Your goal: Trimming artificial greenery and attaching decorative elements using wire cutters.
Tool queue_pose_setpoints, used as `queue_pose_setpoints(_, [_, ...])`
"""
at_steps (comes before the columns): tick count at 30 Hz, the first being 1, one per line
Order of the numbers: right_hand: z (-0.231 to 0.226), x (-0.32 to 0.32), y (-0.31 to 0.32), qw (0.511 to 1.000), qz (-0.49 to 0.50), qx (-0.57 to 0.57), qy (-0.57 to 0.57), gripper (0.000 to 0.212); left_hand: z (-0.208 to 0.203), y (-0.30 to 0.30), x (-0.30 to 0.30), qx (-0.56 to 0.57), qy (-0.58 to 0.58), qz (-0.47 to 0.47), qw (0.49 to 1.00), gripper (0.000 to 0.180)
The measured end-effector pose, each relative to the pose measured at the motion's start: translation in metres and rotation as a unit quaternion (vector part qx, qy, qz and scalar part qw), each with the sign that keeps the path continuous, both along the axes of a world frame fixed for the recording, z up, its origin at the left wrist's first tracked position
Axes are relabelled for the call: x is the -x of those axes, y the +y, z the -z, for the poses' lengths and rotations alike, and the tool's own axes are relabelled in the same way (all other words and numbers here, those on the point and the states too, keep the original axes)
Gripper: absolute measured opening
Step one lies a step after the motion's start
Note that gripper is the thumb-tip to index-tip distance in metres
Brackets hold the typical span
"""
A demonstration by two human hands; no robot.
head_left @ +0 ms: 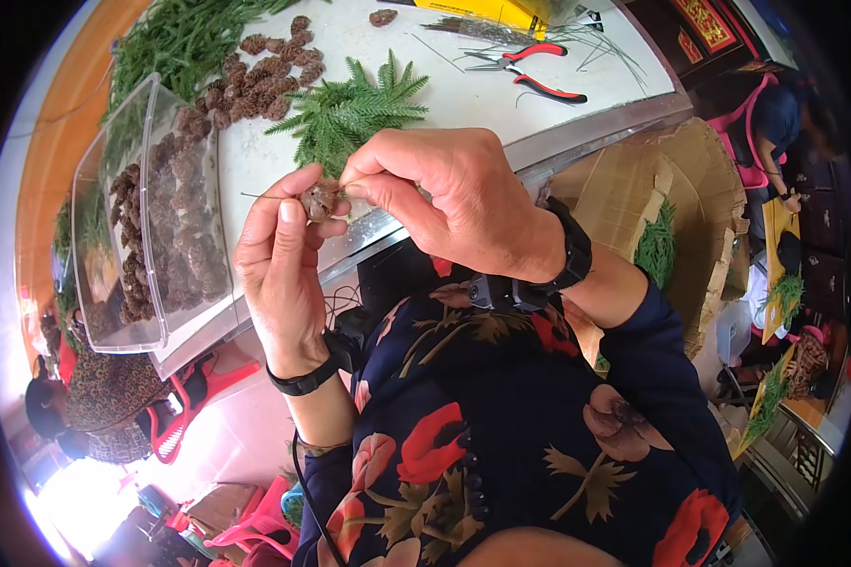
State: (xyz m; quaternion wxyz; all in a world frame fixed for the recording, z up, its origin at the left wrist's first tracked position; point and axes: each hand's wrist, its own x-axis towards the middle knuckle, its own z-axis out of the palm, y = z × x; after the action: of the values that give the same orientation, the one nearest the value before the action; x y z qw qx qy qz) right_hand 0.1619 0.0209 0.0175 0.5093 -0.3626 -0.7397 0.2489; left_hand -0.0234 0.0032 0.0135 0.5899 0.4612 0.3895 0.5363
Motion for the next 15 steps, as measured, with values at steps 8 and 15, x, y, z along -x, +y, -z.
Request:
queue_pose_setpoints(8, [0.003,-0.004,0.000,1.000,0.016,-0.011,0.000,0.002,-0.002,-0.002,-0.011,-0.021,0.045,-0.027,0.998,0.028])
queue_pose_setpoints(15, [0.002,-0.013,0.003,1.000,-0.007,-0.008,-0.028,0.002,0.000,-0.007,-0.013,-0.027,0.004,0.071,0.997,0.026])
